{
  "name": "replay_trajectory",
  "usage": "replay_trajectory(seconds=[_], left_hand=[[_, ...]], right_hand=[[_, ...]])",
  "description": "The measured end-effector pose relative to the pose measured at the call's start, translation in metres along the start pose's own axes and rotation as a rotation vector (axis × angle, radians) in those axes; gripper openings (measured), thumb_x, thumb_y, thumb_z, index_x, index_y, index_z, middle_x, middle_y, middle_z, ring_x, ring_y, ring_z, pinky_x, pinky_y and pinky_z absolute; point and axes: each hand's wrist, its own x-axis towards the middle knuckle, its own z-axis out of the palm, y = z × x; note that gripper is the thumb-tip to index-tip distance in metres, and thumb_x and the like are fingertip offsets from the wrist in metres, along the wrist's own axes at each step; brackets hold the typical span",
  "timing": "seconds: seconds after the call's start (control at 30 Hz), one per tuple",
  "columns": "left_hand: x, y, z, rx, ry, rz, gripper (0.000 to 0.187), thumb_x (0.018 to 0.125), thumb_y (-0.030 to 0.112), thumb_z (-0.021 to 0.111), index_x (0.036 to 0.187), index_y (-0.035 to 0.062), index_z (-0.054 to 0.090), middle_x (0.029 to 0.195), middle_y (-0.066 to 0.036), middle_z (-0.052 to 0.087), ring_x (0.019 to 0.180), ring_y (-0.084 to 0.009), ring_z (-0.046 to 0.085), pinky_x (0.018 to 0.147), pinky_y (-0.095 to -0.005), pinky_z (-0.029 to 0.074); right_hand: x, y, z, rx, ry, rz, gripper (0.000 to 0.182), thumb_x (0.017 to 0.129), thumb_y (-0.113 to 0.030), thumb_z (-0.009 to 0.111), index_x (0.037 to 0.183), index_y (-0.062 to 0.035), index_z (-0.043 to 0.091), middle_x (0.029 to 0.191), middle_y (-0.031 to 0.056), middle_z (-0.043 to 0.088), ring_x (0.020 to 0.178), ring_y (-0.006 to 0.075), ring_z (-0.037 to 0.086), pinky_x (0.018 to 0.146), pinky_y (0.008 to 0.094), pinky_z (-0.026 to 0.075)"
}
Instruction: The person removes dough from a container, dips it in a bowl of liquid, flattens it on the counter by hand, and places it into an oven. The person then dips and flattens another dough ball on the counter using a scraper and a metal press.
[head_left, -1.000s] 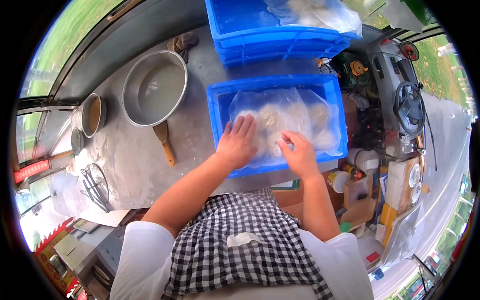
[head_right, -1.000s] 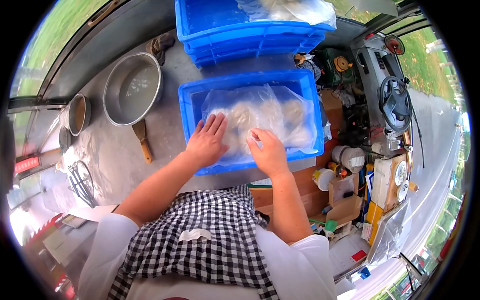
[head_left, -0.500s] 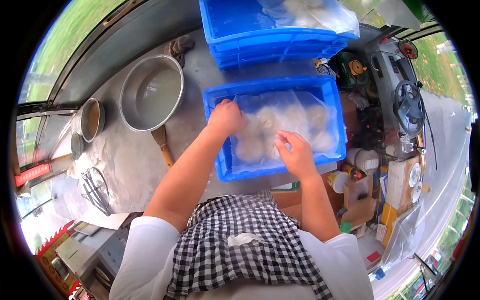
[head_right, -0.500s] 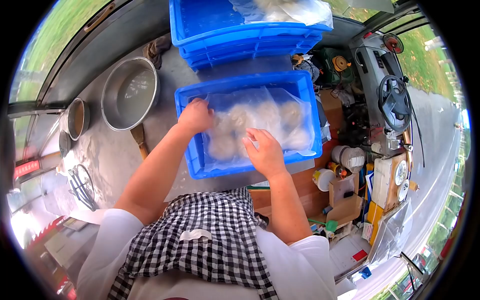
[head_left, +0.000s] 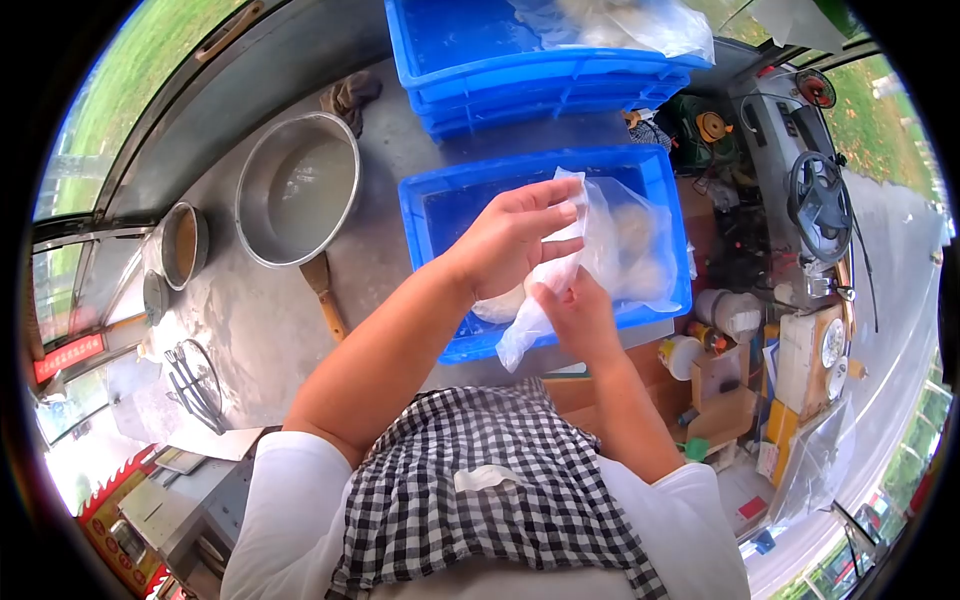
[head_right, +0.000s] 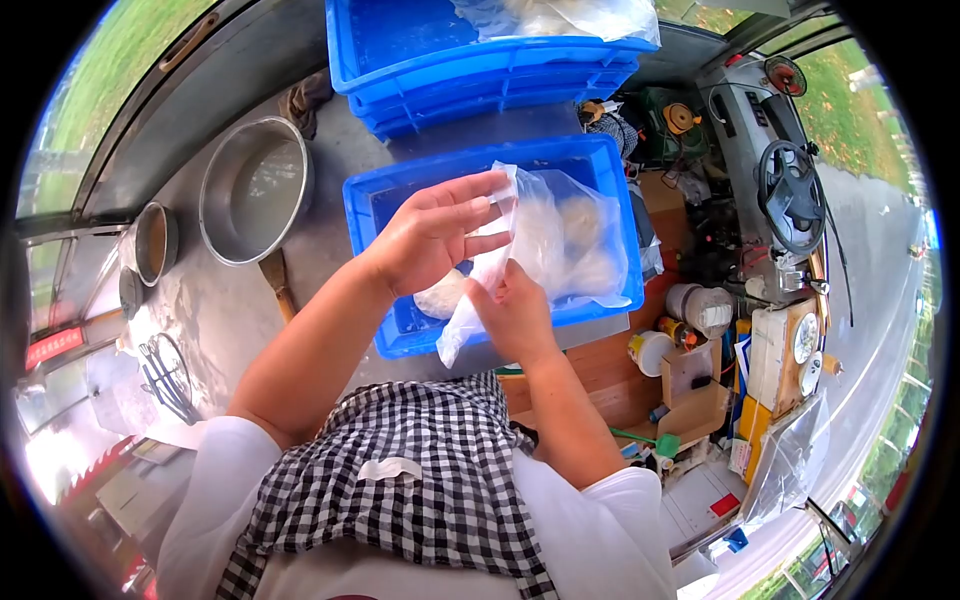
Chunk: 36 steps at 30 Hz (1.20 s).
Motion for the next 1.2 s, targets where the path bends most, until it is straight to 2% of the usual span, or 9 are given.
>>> replay_trajectory(seconds=[0.13,0.23,0.27,0.4,0.5,0.73,0.93,1.03,1.2], left_hand=[[-0.013,0.007,-0.010,0.477,0.061,0.124,0.062,0.103,0.026,0.069,0.156,0.0006,0.048,0.147,-0.015,0.057,0.141,-0.0260,0.051,0.121,-0.0444,0.039],[-0.037,-0.007,-0.055,0.722,0.274,0.387,0.041,0.103,0.012,0.069,0.142,-0.0001,0.059,0.137,-0.012,0.065,0.126,-0.0193,0.063,0.107,-0.0343,0.050],[-0.048,-0.012,-0.075,0.729,0.360,0.472,0.032,0.098,0.008,0.073,0.127,-0.0007,0.065,0.125,-0.010,0.069,0.107,-0.0186,0.071,0.097,-0.0329,0.057],[-0.120,-0.014,-0.150,1.175,0.720,0.601,0.022,0.093,0.006,0.075,0.113,0.0015,0.068,0.106,-0.009,0.067,0.090,-0.0176,0.070,0.084,-0.0314,0.057],[-0.173,-0.027,-0.202,1.342,0.989,0.393,0.031,0.090,0.015,0.080,0.114,0.0029,0.066,0.109,-0.011,0.065,0.096,-0.0250,0.069,0.086,-0.0350,0.057],[-0.221,-0.062,-0.256,1.546,1.205,0.050,0.060,0.084,0.033,0.083,0.130,0.0058,0.056,0.121,-0.015,0.065,0.112,-0.0352,0.065,0.095,-0.0468,0.054],[-0.229,-0.058,-0.280,1.354,1.173,-0.086,0.055,0.081,0.026,0.078,0.127,0.0032,0.059,0.128,-0.017,0.067,0.114,-0.0368,0.066,0.097,-0.0473,0.054],[-0.245,-0.055,-0.286,1.275,1.115,0.028,0.043,0.081,0.021,0.074,0.117,-0.0009,0.064,0.095,-0.011,0.071,0.094,-0.0281,0.071,0.083,-0.0407,0.057],[-0.286,-0.052,-0.267,0.599,0.954,0.087,0.034,0.085,0.017,0.068,0.113,-0.0020,0.065,0.091,-0.007,0.067,0.081,-0.0179,0.065,0.078,-0.0332,0.054]], right_hand=[[0.017,0.028,-0.052,-0.122,0.172,0.047,0.028,0.095,-0.025,0.073,0.101,0.0021,0.068,0.081,0.0107,0.070,0.073,0.0198,0.065,0.070,0.0377,0.054],[0.029,0.049,-0.111,-0.247,0.380,0.056,0.027,0.094,-0.024,0.073,0.103,0.0009,0.070,0.081,0.0100,0.069,0.074,0.0190,0.065,0.072,0.0369,0.054],[0.031,0.054,-0.128,-0.350,0.416,0.058,0.027,0.094,-0.024,0.073,0.105,0.0006,0.070,0.082,0.0103,0.070,0.075,0.0205,0.066,0.073,0.0374,0.054],[0.028,0.036,-0.150,-0.634,0.552,0.104,0.045,0.094,-0.024,0.075,0.132,-0.0027,0.064,0.115,0.0156,0.071,0.102,0.0311,0.069,0.092,0.0419,0.055],[0.024,0.011,-0.143,-0.598,0.661,0.028,0.054,0.095,-0.028,0.074,0.142,-0.0046,0.059,0.139,0.0184,0.062,0.125,0.0362,0.062,0.106,0.0450,0.050],[0.024,-0.008,-0.090,-0.758,0.547,-0.182,0.054,0.095,-0.029,0.075,0.139,-0.0023,0.061,0.137,0.0201,0.063,0.129,0.0381,0.059,0.111,0.0468,0.047],[0.021,-0.004,-0.052,-0.881,0.480,-0.061,0.054,0.095,-0.028,0.075,0.141,-0.0046,0.062,0.142,0.0202,0.062,0.135,0.0383,0.057,0.112,0.0459,0.046],[0.038,0.035,-0.058,-0.846,0.403,-0.034,0.054,0.094,-0.027,0.075,0.141,-0.0042,0.063,0.143,0.0205,0.063,0.136,0.0383,0.057,0.113,0.0455,0.046],[0.057,0.072,-0.071,-0.658,0.383,-0.107,0.049,0.094,-0.025,0.076,0.136,-0.0026,0.066,0.138,0.0205,0.067,0.132,0.0377,0.060,0.112,0.0443,0.046]])
